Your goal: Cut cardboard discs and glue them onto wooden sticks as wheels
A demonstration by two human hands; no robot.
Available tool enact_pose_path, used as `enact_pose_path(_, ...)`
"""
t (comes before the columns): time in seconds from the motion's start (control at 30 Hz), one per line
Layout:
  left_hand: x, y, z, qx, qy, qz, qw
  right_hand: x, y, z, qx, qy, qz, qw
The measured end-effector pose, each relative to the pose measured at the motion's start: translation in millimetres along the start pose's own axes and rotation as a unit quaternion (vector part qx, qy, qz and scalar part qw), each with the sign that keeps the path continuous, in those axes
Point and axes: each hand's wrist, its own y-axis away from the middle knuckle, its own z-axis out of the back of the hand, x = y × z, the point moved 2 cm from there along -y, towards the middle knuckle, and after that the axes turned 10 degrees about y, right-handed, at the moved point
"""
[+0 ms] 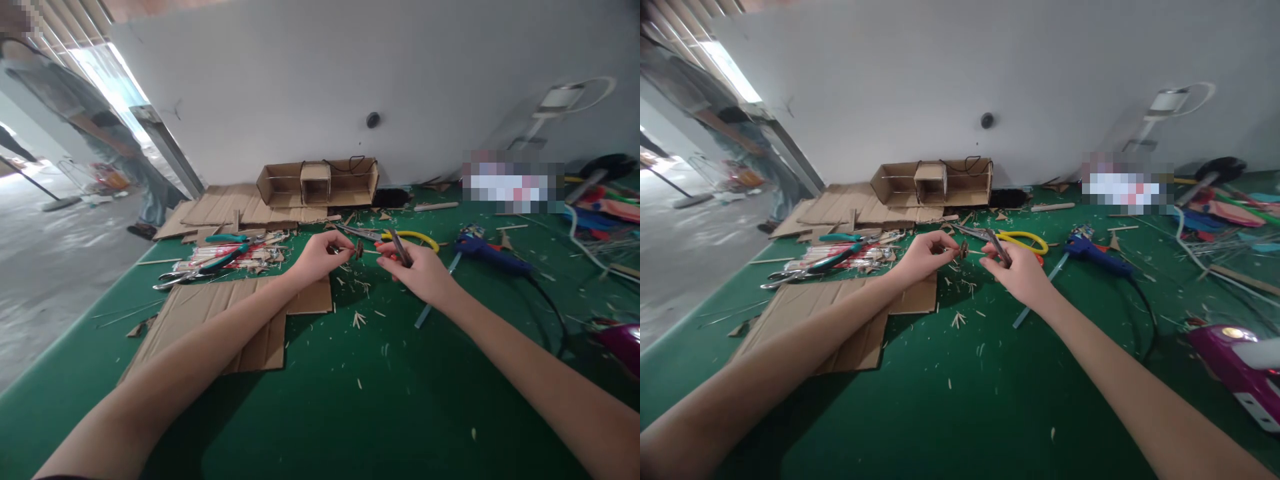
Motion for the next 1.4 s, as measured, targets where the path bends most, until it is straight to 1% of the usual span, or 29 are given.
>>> enact_pose_path(0.07,0,0,-1.2,0.01,-0.001,-0.002,1.0,1,0,-1,0.005,-0.003,-0.003,1.0)
enact_pose_path(0.2,-1,1,-3.3,0.027,-0.003,-0.001,1.0,4,1,1,-0.017,0.013,-0.007,1.0)
enact_pose_path(0.33,-1,1,-3.7,0.033,0.007,0.006,0.999,2,2,3,-0.03,-0.008,-0.024,0.999)
enact_pose_path(0.4,0,1,-3.4,0.031,0.031,0.017,0.999,0,2,2,-0.035,-0.047,-0.027,0.998)
enact_pose_path(0.47,1,0,-3.2,0.024,0.073,0.036,0.996,-3,1,1,-0.044,-0.107,-0.028,0.993)
enact_pose_path(0.57,0,0,-4.3,0.014,0.142,0.059,0.988,-2,1,-3,-0.031,-0.167,-0.033,0.985)
enact_pose_path(0.63,-1,1,-6.4,0.015,0.176,0.068,0.982,1,2,-6,-0.015,-0.161,-0.034,0.986)
enact_pose_path(0.73,-3,3,-9.9,0.014,0.202,0.082,0.976,4,3,-8,-0.012,-0.136,-0.028,0.99)
enact_pose_path(1.0,-2,4,-13.2,0.014,0.218,0.089,0.972,4,3,-12,-0.006,-0.117,-0.011,0.993)
enact_pose_path(1.17,0,4,-14.5,0.016,0.23,0.098,0.968,4,3,-15,-0.004,-0.118,-0.014,0.993)
enact_pose_path(1.23,1,4,-14.8,0.017,0.241,0.1,0.965,1,2,-14,-0.015,-0.121,-0.021,0.992)
enact_pose_path(1.3,4,3,-14.3,0.003,0.263,0.113,0.958,-4,1,-12,-0.041,-0.128,-0.041,0.99)
enact_pose_path(1.4,6,1,-13.1,-0.031,0.308,0.167,0.936,-10,-1,-9,-0.086,-0.159,-0.09,0.979)
